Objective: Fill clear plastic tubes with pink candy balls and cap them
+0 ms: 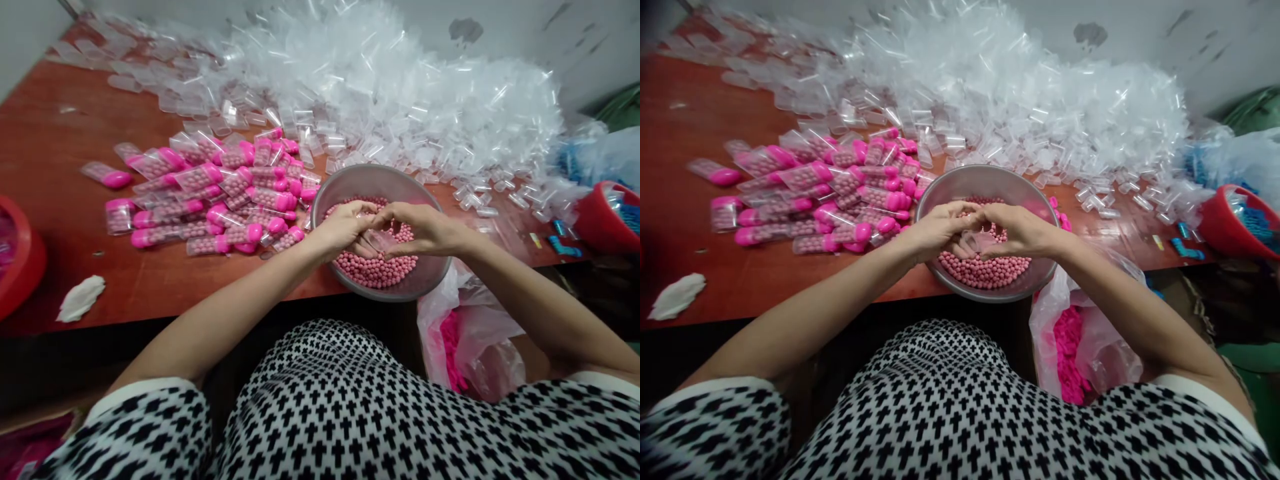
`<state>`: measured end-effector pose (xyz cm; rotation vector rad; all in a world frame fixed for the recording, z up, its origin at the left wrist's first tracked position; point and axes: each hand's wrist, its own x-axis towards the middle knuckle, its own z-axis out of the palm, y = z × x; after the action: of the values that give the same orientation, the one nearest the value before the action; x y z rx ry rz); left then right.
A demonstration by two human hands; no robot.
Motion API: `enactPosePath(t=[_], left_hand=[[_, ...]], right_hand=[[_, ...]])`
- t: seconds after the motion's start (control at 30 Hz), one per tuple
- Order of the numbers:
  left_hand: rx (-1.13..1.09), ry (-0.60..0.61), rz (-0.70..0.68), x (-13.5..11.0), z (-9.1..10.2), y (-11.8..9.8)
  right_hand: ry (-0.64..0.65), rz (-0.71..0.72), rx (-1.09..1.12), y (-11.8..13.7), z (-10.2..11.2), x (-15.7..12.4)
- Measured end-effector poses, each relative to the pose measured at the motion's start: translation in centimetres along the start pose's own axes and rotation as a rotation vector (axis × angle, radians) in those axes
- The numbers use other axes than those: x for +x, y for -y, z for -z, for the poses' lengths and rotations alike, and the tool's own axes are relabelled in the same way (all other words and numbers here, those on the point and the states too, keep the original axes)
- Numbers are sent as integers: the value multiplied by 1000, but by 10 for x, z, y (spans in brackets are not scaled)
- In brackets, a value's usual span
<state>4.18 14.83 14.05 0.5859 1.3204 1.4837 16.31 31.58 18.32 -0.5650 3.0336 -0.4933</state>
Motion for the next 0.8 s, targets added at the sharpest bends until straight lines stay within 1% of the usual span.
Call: enactPosePath(t=[0.03,0.1,0.17,0.2,0.23,0.3,0.37,0.43,0.5,0.6,0.63,0.7,0.73,0.8], left_hand=[[73,-50,-56,1,3,1],[178,-123,-156,5,10,1],[179,-137,-201,8,16,2],[157,-136,-204,10,18,2],[135,-140,-210,11,20,3],[119,-180,-255,13,21,5],[138,-226,-311,14,21,9],[182,-266,-371,15,23,15],[250,-302,-442,16,26,21],[361,-341,-534,17,29,24],[392,-328,-539,16,30,23],[439,-229,-487,14,29,20],[452,-161,-447,12,27,18],[453,-46,-379,10,23,16]], right_hand=[[60,-55,-52,-6,-3,-1],[213,-183,-263,-15,-13,-2],[381,-267,-476,-19,-30,3],[452,-266,-534,-18,-41,7],[501,-232,-551,-16,-53,13],[526,-124,-483,-9,-75,28],[481,-65,-339,-2,-90,42],[398,-108,-137,0,-96,48],[257,-208,115,-2,-92,45],[-12,-338,567,-11,-75,26],[-92,-367,710,-13,-70,19],[-216,-414,937,-15,-61,5],[-260,-433,1006,-15,-58,0],[-332,-456,1070,-14,-56,-8]])
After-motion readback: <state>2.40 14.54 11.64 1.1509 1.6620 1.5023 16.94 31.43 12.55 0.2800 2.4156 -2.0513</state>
